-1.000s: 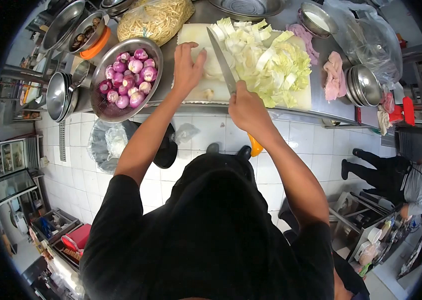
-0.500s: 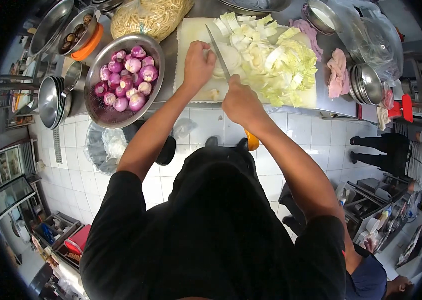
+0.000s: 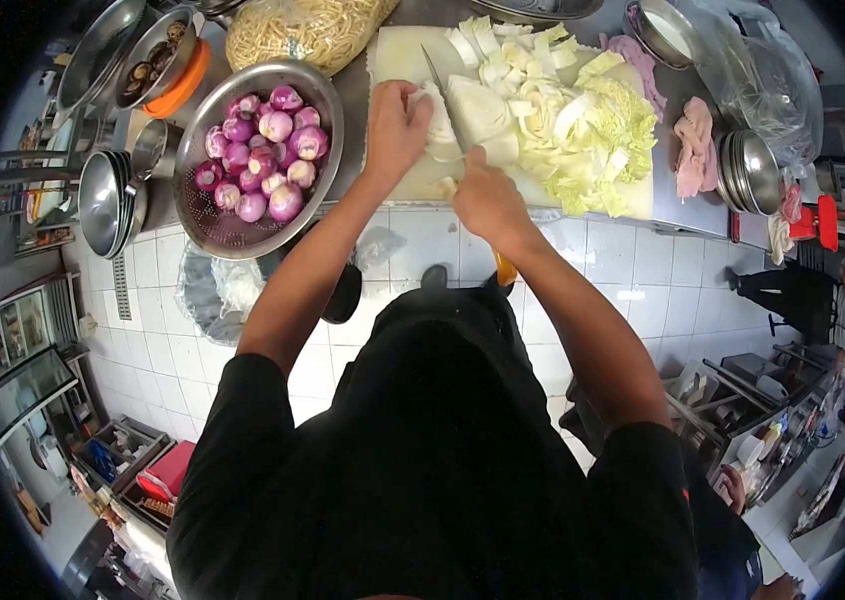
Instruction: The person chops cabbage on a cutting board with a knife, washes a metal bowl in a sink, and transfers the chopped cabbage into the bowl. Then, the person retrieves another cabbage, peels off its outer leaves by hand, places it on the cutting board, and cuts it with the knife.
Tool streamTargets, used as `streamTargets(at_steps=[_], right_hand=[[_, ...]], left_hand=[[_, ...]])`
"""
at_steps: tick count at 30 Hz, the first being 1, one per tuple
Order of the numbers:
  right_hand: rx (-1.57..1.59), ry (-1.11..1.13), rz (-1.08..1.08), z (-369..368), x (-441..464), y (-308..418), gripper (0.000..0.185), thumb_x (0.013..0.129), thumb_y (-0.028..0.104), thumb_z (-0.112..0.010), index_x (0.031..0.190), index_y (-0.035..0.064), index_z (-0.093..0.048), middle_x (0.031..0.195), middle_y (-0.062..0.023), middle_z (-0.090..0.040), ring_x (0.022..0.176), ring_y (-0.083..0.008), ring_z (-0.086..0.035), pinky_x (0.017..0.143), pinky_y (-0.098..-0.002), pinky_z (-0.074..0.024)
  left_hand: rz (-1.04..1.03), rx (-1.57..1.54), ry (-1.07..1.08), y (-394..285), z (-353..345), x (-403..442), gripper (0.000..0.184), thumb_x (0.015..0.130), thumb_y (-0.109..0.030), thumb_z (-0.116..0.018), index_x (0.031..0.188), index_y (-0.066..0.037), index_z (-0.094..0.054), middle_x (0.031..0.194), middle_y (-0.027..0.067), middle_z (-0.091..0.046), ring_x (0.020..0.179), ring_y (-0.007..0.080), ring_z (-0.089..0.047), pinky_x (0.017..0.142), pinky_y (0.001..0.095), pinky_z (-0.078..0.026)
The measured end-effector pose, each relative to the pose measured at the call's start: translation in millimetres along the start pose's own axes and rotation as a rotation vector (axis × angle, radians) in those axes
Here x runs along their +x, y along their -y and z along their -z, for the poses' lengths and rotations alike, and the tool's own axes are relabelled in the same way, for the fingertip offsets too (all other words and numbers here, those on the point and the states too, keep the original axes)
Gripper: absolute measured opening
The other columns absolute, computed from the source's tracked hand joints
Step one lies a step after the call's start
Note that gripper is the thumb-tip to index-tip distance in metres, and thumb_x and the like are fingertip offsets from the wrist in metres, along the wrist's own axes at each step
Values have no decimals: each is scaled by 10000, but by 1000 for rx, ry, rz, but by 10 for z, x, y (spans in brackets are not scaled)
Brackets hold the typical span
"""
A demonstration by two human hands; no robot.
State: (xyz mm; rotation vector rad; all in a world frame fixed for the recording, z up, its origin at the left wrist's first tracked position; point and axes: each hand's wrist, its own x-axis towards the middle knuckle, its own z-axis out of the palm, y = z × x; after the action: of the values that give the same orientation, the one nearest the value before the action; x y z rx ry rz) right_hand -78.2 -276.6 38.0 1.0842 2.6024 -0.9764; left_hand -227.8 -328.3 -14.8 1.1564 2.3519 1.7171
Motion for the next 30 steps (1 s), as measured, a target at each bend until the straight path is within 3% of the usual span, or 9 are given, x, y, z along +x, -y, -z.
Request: streamTargets(at_steps=[1,5,7,10,19,22,26,29,30], right_hand=[[-1,1,-3,17,-7,0,293,841,108,-492,1059,-60,-391,841,-325,-611,873,-480,-593,790,-532,-449],[224,148,-152,197,-117,106,292,850,123,-486,1067,-48,-393,844,-326,-610,857,-476,-596,789,-534,-449],[144,58,-79,53,-89,-34,292,851,129,-484,1070,-43,-395,840,-324,-611,845,-473,-599,780,-536,-451],[77,16,-40,5,-127,-77,291,853,129,-477,1076,-39,-393,837,-323,-611,834,-474,-600,773,-535,-455],[55,-7,-27,-82,-370,-207,235,864,115,-461,1042,-27,-401,803,-315,-607,817,-486,-594,763,-545,-458],[67,-10,-18,-60,-403,-204,203,871,118,-456,1017,-14,-404,789,-314,-603,805,-490,-591,751,-550,-457],[103,-75,2,105,-529,-133,170,888,130,-443,1000,7,-405,765,-313,-596,781,-497,-581,737,-557,-448],[106,-168,48,328,-745,-139,178,898,147,-450,1010,16,-402,738,-294,-595,751,-489,-577,700,-557,-432],[147,-172,26,384,-811,-197,181,900,153,-456,1008,18,-402,733,-288,-596,748,-487,-575,688,-554,-427]], left_hand=[[42,-5,20,-70,40,-43,353,777,-158,-653,1037,21,-494,1013,224,-500,939,386,-515,820,433,-433],[-105,103,-38,-297,102,-255,518,751,-208,-690,1175,-3,-474,1136,225,-440,1064,379,-462,893,433,-414],[-58,99,1,-309,19,-333,574,727,-201,-700,1216,-13,-464,1163,221,-422,1101,380,-440,915,435,-407],[79,-9,26,-351,-70,-347,579,686,-153,-698,1200,-16,-472,1158,223,-443,1090,385,-454,916,436,-408],[-96,98,-142,-276,51,-216,562,658,-18,-645,1190,26,-468,1116,240,-503,1029,408,-503,908,435,-420],[-65,133,-79,-247,15,-320,570,658,-16,-643,1201,33,-475,1083,239,-536,1044,411,-506,917,428,-422],[-4,132,-146,-24,76,-92,554,675,-38,-651,1204,19,-496,1091,239,-561,1070,408,-503,942,425,-411],[-69,320,-104,79,150,72,548,688,-73,-657,1207,3,-498,1136,227,-544,1096,404,-487,950,436,-401],[-138,363,-128,104,144,81,577,681,-97,-667,1232,-41,-504,1215,201,-505,1142,378,-451,956,480,-375]])
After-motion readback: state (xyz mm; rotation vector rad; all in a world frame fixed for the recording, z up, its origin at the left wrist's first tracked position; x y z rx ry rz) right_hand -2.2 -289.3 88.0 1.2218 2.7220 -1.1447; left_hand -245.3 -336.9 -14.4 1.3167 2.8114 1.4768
